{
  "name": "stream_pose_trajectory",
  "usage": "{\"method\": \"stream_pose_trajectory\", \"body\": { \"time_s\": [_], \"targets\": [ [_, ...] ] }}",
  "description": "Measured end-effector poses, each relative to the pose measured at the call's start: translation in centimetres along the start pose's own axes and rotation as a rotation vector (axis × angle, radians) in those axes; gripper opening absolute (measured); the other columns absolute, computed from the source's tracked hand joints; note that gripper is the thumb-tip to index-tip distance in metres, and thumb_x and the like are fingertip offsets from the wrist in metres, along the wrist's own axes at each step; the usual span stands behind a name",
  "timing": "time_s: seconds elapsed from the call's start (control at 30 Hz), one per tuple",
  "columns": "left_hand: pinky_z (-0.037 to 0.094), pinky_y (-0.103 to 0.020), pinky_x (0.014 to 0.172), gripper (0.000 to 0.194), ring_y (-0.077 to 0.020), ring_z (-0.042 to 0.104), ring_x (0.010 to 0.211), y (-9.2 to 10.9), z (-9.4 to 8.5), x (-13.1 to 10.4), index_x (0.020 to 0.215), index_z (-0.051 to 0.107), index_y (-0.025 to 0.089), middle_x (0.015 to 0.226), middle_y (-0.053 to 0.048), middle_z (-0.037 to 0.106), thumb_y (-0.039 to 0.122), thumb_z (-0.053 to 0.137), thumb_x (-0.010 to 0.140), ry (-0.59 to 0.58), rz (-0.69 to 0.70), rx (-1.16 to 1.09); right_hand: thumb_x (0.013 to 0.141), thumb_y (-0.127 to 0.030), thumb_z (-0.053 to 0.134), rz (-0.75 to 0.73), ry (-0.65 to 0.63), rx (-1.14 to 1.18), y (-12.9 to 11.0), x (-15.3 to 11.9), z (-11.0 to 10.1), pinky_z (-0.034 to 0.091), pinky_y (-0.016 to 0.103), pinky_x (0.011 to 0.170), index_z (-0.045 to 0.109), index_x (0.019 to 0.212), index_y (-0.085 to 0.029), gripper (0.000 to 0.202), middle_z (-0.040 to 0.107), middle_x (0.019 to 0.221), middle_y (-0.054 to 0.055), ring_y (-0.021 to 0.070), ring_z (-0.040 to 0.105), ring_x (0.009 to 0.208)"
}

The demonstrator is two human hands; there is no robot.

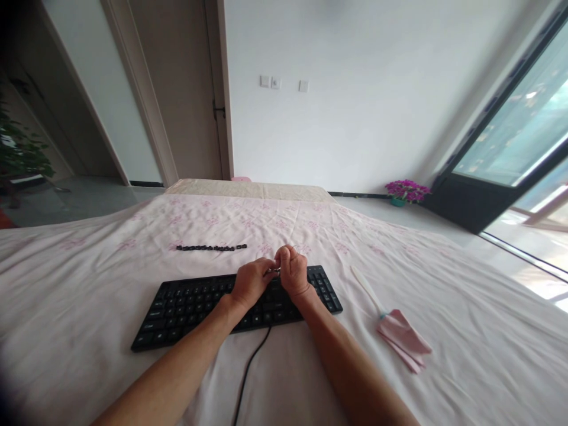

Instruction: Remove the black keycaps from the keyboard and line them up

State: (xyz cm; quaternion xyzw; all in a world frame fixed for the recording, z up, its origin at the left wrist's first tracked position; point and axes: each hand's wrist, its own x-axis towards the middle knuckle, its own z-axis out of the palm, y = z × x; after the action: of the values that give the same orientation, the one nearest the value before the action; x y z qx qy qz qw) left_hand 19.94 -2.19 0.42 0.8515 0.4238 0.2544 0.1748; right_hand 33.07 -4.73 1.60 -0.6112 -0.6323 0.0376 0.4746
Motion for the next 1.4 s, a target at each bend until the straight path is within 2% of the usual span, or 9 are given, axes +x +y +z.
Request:
{"method": "stream_pose_trajectory", "body": {
  "time_s": [0.1, 0.23, 0.33, 0.57, 0.77, 1.07, 1.17, 1.27, 1.4],
  "targets": [
    [0.043, -0.023, 0.074, 0.021, -0.0142, 0.063, 0.089, -0.2, 0.3, 0.2, 0.103, 0.062, 0.029, 0.095, 0.003, 0.069, 0.021, 0.055, 0.085, 0.012, -0.008, -0.072, 0.097, -0.040, 0.017, 0.048, 0.000, 0.023, -0.4, 0.3, -0.7, 0.044, 0.024, 0.067, 0.055, 0.073, -0.021, 0.049, 0.059, 0.062, 0.002, 0.0137, 0.056, 0.061],
    [0.045, -0.022, 0.075, 0.030, -0.0133, 0.063, 0.087, -0.5, 0.8, 0.3, 0.108, 0.058, 0.028, 0.093, 0.004, 0.069, 0.014, 0.056, 0.081, 0.035, -0.022, -0.160, 0.098, -0.037, 0.025, -0.028, 0.001, -0.149, -1.5, 1.7, -2.5, 0.041, 0.024, 0.075, 0.064, 0.092, -0.021, 0.043, 0.060, 0.059, 0.001, 0.0154, 0.060, 0.074],
    [0.045, -0.023, 0.076, 0.032, -0.0134, 0.064, 0.084, -0.5, 0.8, 0.3, 0.107, 0.057, 0.027, 0.089, 0.004, 0.069, 0.012, 0.056, 0.079, 0.078, -0.015, -0.217, 0.096, -0.035, 0.033, -0.033, -0.130, -0.232, -1.8, 3.0, -3.7, 0.039, 0.023, 0.070, 0.064, 0.105, -0.024, 0.034, 0.062, 0.061, -0.001, 0.0147, 0.060, 0.072],
    [0.048, -0.025, 0.073, 0.035, -0.0139, 0.065, 0.077, -1.1, 0.7, 0.3, 0.108, 0.051, 0.025, 0.080, 0.002, 0.068, 0.011, 0.058, 0.077, 0.201, -0.061, -0.500, 0.082, -0.036, 0.057, 0.036, -0.478, -0.283, -0.7, 3.3, -3.3, 0.035, 0.022, 0.060, 0.072, 0.082, -0.022, 0.020, 0.068, 0.070, 0.000, 0.0145, 0.059, 0.067],
    [0.049, -0.023, 0.067, 0.039, -0.0129, 0.064, 0.070, -1.5, 0.8, 0.5, 0.107, 0.050, 0.023, 0.076, 0.002, 0.065, 0.010, 0.061, 0.072, 0.254, -0.112, -0.682, 0.077, -0.028, 0.059, 0.072, -0.546, -0.272, -0.5, 3.2, -2.5, 0.037, 0.022, 0.060, 0.073, 0.085, -0.023, 0.017, 0.067, 0.063, -0.001, 0.0145, 0.061, 0.064],
    [0.049, -0.023, 0.067, 0.040, -0.0115, 0.062, 0.065, -2.1, 0.9, 0.8, 0.108, 0.050, 0.021, 0.073, 0.003, 0.062, 0.008, 0.059, 0.071, 0.316, -0.167, -0.671, 0.079, -0.024, 0.056, 0.018, -0.558, -0.358, -0.4, 3.2, -1.7, 0.038, 0.022, 0.064, 0.073, 0.087, -0.024, 0.019, 0.069, 0.066, 0.000, 0.0155, 0.063, 0.068],
    [0.051, -0.026, 0.071, 0.044, -0.0133, 0.064, 0.075, -2.2, -0.4, 0.6, 0.115, 0.049, 0.021, 0.092, -0.004, 0.064, 0.010, 0.059, 0.073, 0.337, -0.161, -0.632, 0.080, -0.028, 0.057, 0.036, -0.530, -0.373, -0.3, 4.4, -1.0, 0.039, 0.022, 0.064, 0.073, 0.091, -0.024, 0.019, 0.071, 0.075, 0.001, 0.0159, 0.064, 0.072],
    [0.049, -0.031, 0.083, 0.035, -0.0186, 0.063, 0.092, -3.1, -3.2, -0.6, 0.105, 0.058, 0.021, 0.103, -0.007, 0.064, 0.012, 0.062, 0.071, 0.303, -0.090, -0.413, 0.081, -0.029, 0.057, 0.041, -0.492, -0.407, -0.1, 6.2, 0.8, 0.039, 0.022, 0.064, 0.073, 0.092, -0.026, 0.019, 0.072, 0.082, 0.000, 0.0165, 0.064, 0.078],
    [0.047, -0.032, 0.087, 0.022, -0.0200, 0.062, 0.096, -6.5, -7.8, -3.6, 0.094, 0.063, 0.022, 0.101, -0.004, 0.067, 0.014, 0.057, 0.075, 0.236, -0.065, -0.141, 0.082, -0.026, 0.056, 0.039, -0.519, -0.474, 0.5, 8.3, 4.4, 0.039, 0.023, 0.066, 0.073, 0.093, -0.027, 0.020, 0.072, 0.090, 0.001, 0.0174, 0.063, 0.086]
  ]
}}
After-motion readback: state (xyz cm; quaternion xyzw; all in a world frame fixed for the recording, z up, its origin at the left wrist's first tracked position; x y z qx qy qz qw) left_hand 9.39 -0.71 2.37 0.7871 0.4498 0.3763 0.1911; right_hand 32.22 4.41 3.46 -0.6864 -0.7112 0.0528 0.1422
